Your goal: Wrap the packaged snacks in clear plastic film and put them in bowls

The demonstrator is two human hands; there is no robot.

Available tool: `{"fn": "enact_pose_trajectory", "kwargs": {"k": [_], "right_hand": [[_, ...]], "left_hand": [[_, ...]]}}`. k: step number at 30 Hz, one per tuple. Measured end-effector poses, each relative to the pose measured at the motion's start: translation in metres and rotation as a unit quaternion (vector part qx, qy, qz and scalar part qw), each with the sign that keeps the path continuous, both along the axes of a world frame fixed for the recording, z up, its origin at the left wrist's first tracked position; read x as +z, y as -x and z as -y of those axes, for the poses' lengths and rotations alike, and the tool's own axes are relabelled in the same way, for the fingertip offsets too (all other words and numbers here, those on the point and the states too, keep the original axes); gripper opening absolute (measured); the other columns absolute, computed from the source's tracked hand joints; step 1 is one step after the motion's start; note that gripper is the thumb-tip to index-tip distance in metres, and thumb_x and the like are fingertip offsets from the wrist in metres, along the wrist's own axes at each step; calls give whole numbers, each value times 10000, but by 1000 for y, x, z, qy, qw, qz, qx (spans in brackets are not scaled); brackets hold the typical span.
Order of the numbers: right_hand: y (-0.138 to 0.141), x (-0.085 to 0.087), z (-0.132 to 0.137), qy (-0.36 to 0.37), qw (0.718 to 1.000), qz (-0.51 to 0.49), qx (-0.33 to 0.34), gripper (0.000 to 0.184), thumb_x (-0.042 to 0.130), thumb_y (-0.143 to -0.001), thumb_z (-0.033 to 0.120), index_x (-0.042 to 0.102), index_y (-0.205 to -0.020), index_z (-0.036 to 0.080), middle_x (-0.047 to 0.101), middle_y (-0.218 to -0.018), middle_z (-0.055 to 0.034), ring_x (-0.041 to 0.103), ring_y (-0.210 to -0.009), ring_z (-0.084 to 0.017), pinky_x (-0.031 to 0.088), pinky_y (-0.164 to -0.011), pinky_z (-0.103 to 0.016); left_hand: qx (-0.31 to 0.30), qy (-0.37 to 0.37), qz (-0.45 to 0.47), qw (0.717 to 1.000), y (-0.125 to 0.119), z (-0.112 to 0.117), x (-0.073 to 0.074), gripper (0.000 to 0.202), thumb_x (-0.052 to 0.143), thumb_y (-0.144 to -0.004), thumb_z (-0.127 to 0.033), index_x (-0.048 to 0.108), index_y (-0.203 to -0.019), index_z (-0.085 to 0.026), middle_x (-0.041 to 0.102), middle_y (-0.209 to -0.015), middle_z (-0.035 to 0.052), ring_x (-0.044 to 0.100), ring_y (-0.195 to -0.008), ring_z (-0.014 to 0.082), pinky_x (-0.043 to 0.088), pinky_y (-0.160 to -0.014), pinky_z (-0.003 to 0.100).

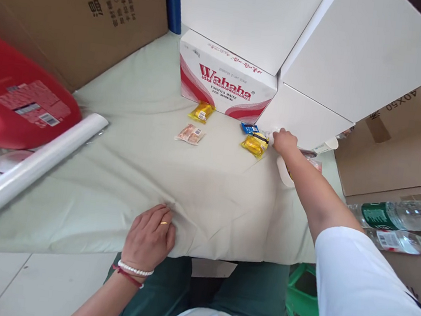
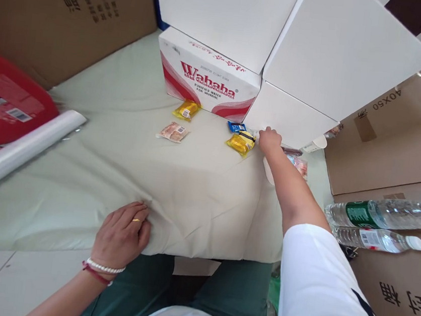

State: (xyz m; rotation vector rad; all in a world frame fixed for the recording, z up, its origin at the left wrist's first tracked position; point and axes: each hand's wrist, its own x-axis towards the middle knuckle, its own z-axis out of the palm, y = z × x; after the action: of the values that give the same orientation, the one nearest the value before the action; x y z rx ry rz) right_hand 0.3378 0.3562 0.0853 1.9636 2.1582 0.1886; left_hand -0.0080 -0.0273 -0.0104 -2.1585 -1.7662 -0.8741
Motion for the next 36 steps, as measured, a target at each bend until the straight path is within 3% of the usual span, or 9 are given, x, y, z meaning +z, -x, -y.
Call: {"fn": "enact_pose_trajectory", "kwargs": {"k": [8,13,17,20,23,26,28,30,36], "right_hand": [[-20,31,29,-68,968,-217,-109,81,679,-885,235,716,-903,165,708,-912,-92,631,-839,-205,503,-769,-327],[-27,55,89,-17,790,-599,-134,315,801,-787,307,499,-756,226,464,-619,66,415,-527,-87,323,-485,-215],[-23,48,150,78,656,-740,-126,445,884,-632,294,462,-761,230,465,-617,84,421,-504,-61,239,-436,-171],[-18,32,191,125,593,-787,-112,458,876,-593,301,455,-761,235,445,-590,96,427,-500,-63,230,-441,-170],[-9,14,228,170,557,-807,-98,422,854,-601,313,470,-759,237,452,-572,95,400,-477,-65,206,-441,-187],[0,-1,263,203,545,-809,-78,374,846,-629,346,512,-752,228,468,-572,91,392,-466,-64,220,-456,-204],[3,-8,285,226,558,-797,-58,380,870,-646,389,546,-747,219,481,-577,88,391,-473,-63,239,-476,-211],[2,-13,302,269,584,-766,-28,410,902,-664,457,592,-760,207,521,-609,73,423,-512,-70,296,-519,-217],[-16,-23,307,260,670,-693,-66,731,580,-827,887,457,-577,211,589,-663,-21,510,-636,-133,437,-652,-288]], "left_hand": [[-2,-9,-2,1000,-1,0,1,196,589,-871,-78,670,-1014,-184,755,-1044,115,709,-1100,294,512,-941,413],[-3,11,39,999,1,0,-6,148,592,-865,-115,682,-954,-193,742,-1054,130,685,-1101,306,514,-931,438],[-19,30,156,987,3,0,-7,91,587,-906,-220,671,-942,-211,714,-1052,121,673,-1043,285,537,-928,447],[5,64,343,937,-13,1,7,171,604,-932,-365,643,-1018,-223,664,-1079,100,664,-1051,263,579,-921,443],[-7,179,582,793,-47,-2,34,512,734,-853,-536,554,-1244,-260,562,-1335,112,663,-1161,270,633,-817,396],[-43,295,764,572,-81,-12,58,793,835,-759,-610,451,-1406,-362,417,-1549,107,654,-1235,290,660,-829,442],[-57,342,805,482,-98,-20,65,812,899,-700,-563,491,-1370,-358,488,-1502,92,688,-1160,275,661,-831,457],[-70,361,799,476,-109,-26,65,717,950,-631,-440,585,-1227,-285,627,-1327,73,709,-1052,243,647,-812,416],[-94,315,712,620,-118,-29,44,462,853,-598,-291,663,-1012,-213,774,-963,26,716,-927,215,550,-825,325]]}}
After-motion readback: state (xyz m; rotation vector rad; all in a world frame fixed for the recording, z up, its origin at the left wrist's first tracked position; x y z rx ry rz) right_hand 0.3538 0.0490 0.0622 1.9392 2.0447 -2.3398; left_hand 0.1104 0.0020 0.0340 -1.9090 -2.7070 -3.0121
